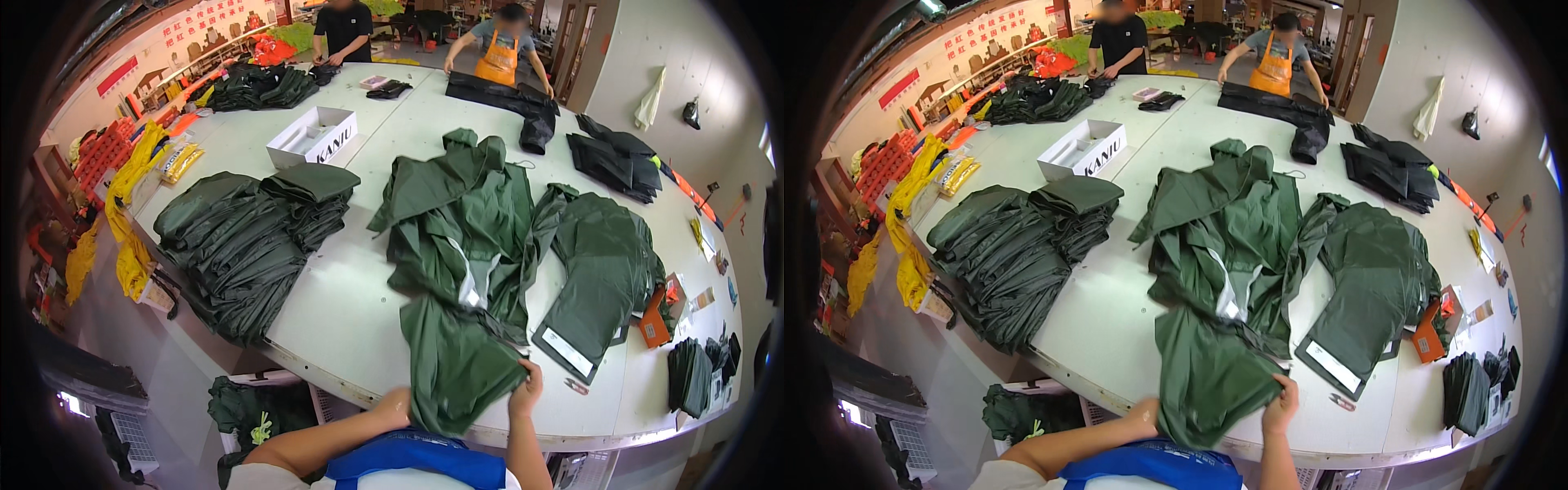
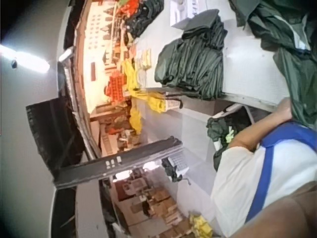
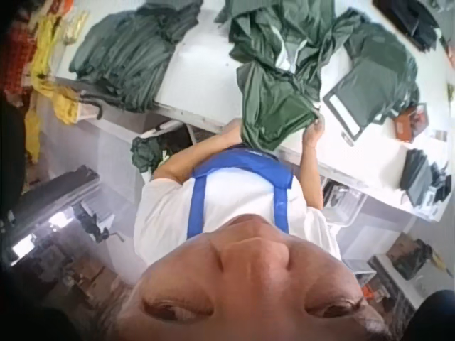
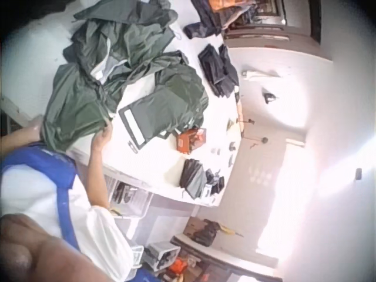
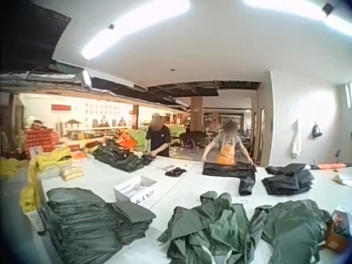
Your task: The person folds a green jacket on a white table, using scissors to cut threads and a plastic bag to package the folded jacket. The person repeats the process with another jacket.
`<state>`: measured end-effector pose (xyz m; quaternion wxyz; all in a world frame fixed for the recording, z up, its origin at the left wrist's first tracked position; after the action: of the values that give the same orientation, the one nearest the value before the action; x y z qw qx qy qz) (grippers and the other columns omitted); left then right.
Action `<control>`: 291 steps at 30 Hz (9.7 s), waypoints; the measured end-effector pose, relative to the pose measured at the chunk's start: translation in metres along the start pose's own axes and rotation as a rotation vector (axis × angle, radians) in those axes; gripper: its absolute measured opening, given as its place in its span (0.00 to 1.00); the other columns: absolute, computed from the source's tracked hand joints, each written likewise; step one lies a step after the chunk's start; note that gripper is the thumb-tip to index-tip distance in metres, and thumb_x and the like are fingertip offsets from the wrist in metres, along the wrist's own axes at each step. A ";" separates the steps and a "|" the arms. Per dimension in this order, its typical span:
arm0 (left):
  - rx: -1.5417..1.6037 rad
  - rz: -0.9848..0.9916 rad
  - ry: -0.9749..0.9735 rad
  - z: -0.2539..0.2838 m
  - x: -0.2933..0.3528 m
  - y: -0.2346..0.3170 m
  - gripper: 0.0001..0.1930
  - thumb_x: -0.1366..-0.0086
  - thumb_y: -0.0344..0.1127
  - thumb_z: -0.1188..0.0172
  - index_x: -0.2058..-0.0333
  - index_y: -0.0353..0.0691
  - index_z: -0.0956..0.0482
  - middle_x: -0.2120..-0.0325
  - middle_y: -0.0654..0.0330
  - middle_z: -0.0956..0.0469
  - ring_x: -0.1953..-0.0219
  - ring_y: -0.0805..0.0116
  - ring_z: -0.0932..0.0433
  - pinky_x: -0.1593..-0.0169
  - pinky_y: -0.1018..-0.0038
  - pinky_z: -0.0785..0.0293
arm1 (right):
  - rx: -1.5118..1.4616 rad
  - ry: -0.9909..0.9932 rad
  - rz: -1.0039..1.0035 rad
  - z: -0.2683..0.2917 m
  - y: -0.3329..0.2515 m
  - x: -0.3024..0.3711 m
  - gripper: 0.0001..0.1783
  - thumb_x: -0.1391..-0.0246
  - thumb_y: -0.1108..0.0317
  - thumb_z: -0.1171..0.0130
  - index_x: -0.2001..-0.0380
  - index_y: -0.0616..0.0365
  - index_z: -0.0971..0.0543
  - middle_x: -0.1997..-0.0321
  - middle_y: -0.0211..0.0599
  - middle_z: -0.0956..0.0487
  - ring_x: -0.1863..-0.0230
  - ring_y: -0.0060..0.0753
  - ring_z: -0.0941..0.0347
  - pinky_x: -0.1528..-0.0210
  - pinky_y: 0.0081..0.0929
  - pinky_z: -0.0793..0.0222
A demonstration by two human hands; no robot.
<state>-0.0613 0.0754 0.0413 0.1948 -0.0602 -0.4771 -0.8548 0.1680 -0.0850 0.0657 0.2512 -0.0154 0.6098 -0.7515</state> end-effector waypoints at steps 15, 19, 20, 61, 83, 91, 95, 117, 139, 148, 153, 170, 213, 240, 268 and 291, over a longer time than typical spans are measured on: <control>-0.382 -0.452 0.286 0.079 -0.030 -0.031 0.09 0.49 0.30 0.39 0.67 0.45 0.18 0.43 0.54 0.37 0.38 0.48 0.42 0.44 0.61 0.32 | 0.103 -0.285 -0.172 0.124 0.098 -0.016 0.09 0.52 0.76 0.55 0.72 0.63 0.23 0.67 0.43 0.21 0.49 0.41 0.28 0.46 0.36 0.35; -0.555 -0.398 -0.254 0.047 -0.041 -0.061 0.07 0.47 0.39 0.39 0.78 0.45 0.17 0.66 0.65 0.18 0.51 0.58 0.26 0.52 0.63 0.27 | 0.981 -0.774 0.086 0.098 0.125 -0.029 0.09 0.49 0.71 0.53 0.74 0.63 0.25 0.69 0.56 0.24 0.62 0.59 0.28 0.58 0.52 0.35; -0.555 -0.438 -0.218 0.050 -0.041 -0.051 0.09 0.45 0.40 0.39 0.78 0.43 0.18 0.68 0.63 0.19 0.55 0.57 0.25 0.54 0.62 0.26 | 1.090 -0.648 0.101 0.084 0.098 -0.032 0.09 0.50 0.74 0.54 0.66 0.62 0.25 0.69 0.54 0.24 0.61 0.58 0.28 0.56 0.50 0.34; 1.096 0.398 0.650 0.031 -0.010 -0.126 0.30 0.45 0.25 0.35 0.44 0.33 0.37 0.46 0.51 0.34 0.52 0.64 0.28 0.47 0.70 0.32 | 0.838 -0.892 0.139 -0.113 0.003 0.113 0.58 0.70 0.33 0.33 0.35 0.45 0.39 0.28 0.43 0.50 0.28 0.57 0.61 0.32 0.64 0.67; 0.300 -0.082 -0.264 -0.047 -0.075 0.048 0.34 0.41 0.41 0.38 0.39 0.36 0.39 0.52 0.44 0.28 0.50 0.48 0.27 0.48 0.66 0.29 | 0.739 -1.023 0.012 -0.097 0.017 0.128 0.39 0.62 0.42 0.34 0.47 0.50 0.26 0.41 0.42 0.31 0.36 0.54 0.46 0.36 0.61 0.58; -0.504 -0.440 -0.106 -0.079 -0.095 0.042 0.23 0.43 0.40 0.38 0.48 0.48 0.25 0.42 0.54 0.36 0.40 0.51 0.39 0.38 0.53 0.43 | 0.516 0.305 -0.564 0.075 0.078 0.100 0.26 0.52 0.72 0.37 0.49 0.67 0.29 0.49 0.50 0.27 0.50 0.46 0.29 0.47 0.37 0.33; -0.525 -0.378 -0.078 -0.083 -0.101 0.023 0.29 0.46 0.46 0.35 0.44 0.65 0.29 0.31 0.54 0.56 0.30 0.49 0.59 0.33 0.44 0.64 | -0.531 0.320 -0.908 0.057 0.099 0.080 0.23 0.48 0.74 0.41 0.48 0.69 0.30 0.48 0.48 0.26 0.49 0.39 0.28 0.46 0.33 0.33; -0.397 -0.728 0.091 -0.046 -0.100 0.035 0.25 0.40 0.44 0.43 0.43 0.53 0.30 0.46 0.56 0.31 0.41 0.57 0.35 0.38 0.53 0.44 | 0.763 -1.068 0.239 -0.038 0.035 0.065 0.35 0.56 0.53 0.36 0.41 0.36 0.29 0.29 0.26 0.45 0.26 0.46 0.59 0.31 0.60 0.64; -0.262 -0.519 0.463 -0.010 -0.054 0.057 0.14 0.42 0.37 0.42 0.57 0.43 0.21 0.60 0.56 0.24 0.59 0.56 0.28 0.53 0.63 0.33 | 0.719 -0.490 -0.299 -0.029 0.091 0.034 0.27 0.61 0.46 0.31 0.66 0.57 0.21 0.71 0.50 0.20 0.66 0.53 0.22 0.64 0.42 0.27; -0.656 -0.576 0.278 -0.054 -0.046 0.054 0.21 0.47 0.40 0.39 0.54 0.41 0.24 0.59 0.63 0.24 0.56 0.62 0.30 0.49 0.65 0.37 | 0.716 -0.461 -0.386 -0.023 0.091 0.035 0.28 0.63 0.49 0.28 0.63 0.57 0.24 0.72 0.48 0.21 0.68 0.53 0.23 0.65 0.41 0.28; -0.618 -0.618 0.256 -0.068 -0.044 0.032 0.17 0.44 0.35 0.47 0.55 0.44 0.24 0.57 0.60 0.23 0.59 0.65 0.27 0.54 0.68 0.32 | 0.383 -0.283 -0.269 -0.014 0.071 0.042 0.30 0.60 0.59 0.29 0.53 0.56 0.28 0.52 0.50 0.26 0.52 0.51 0.28 0.55 0.41 0.31; -0.607 -0.330 0.224 -0.060 -0.108 0.010 0.08 0.43 0.40 0.40 0.68 0.45 0.26 0.72 0.56 0.23 0.64 0.53 0.25 0.61 0.59 0.31 | 0.617 -0.776 0.575 -0.057 0.027 0.047 0.16 0.60 0.65 0.34 0.63 0.49 0.18 0.63 0.29 0.22 0.57 0.37 0.28 0.52 0.35 0.34; -0.574 -0.285 0.271 -0.003 -0.156 0.003 0.11 0.44 0.33 0.44 0.61 0.40 0.24 0.61 0.55 0.26 0.51 0.55 0.32 0.47 0.55 0.37 | 0.763 -0.671 0.368 -0.079 0.040 -0.030 0.17 0.49 0.60 0.39 0.57 0.54 0.26 0.53 0.41 0.26 0.48 0.49 0.34 0.49 0.46 0.37; -0.752 -0.051 -0.172 0.009 -0.109 -0.016 0.13 0.39 0.44 0.44 0.59 0.45 0.26 0.67 0.55 0.22 0.62 0.52 0.26 0.57 0.62 0.29 | 0.916 -0.680 0.566 -0.086 0.011 0.013 0.10 0.49 0.62 0.42 0.64 0.50 0.24 0.73 0.31 0.24 0.60 0.36 0.29 0.57 0.33 0.36; -0.107 0.012 0.118 -0.082 -0.124 0.038 0.07 0.47 0.42 0.36 0.71 0.48 0.18 0.71 0.67 0.19 0.57 0.59 0.29 0.58 0.56 0.35 | 0.100 -0.686 -0.420 -0.009 0.052 0.019 0.13 0.49 0.78 0.42 0.59 0.62 0.26 0.66 0.36 0.20 0.64 0.26 0.25 0.62 0.23 0.31; -0.335 0.114 0.739 0.094 -0.029 -0.049 0.28 0.52 0.38 0.29 0.53 0.41 0.30 0.54 0.50 0.33 0.50 0.48 0.34 0.46 0.59 0.34 | 0.533 -0.566 -0.055 0.026 0.037 -0.038 0.18 0.56 0.68 0.34 0.60 0.58 0.24 0.62 0.44 0.25 0.57 0.45 0.28 0.55 0.39 0.32</control>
<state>-0.0613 0.1858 0.0444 0.3879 0.1938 -0.2252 -0.8725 0.2228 -0.0988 0.0494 0.3845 -0.1727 0.2993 -0.8560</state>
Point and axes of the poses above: each hand's wrist, its own x-axis away from the middle knuckle, its own z-axis out of the back of the hand, y = z × x, the point moved 7 cm from there along -x, towards the middle knuckle
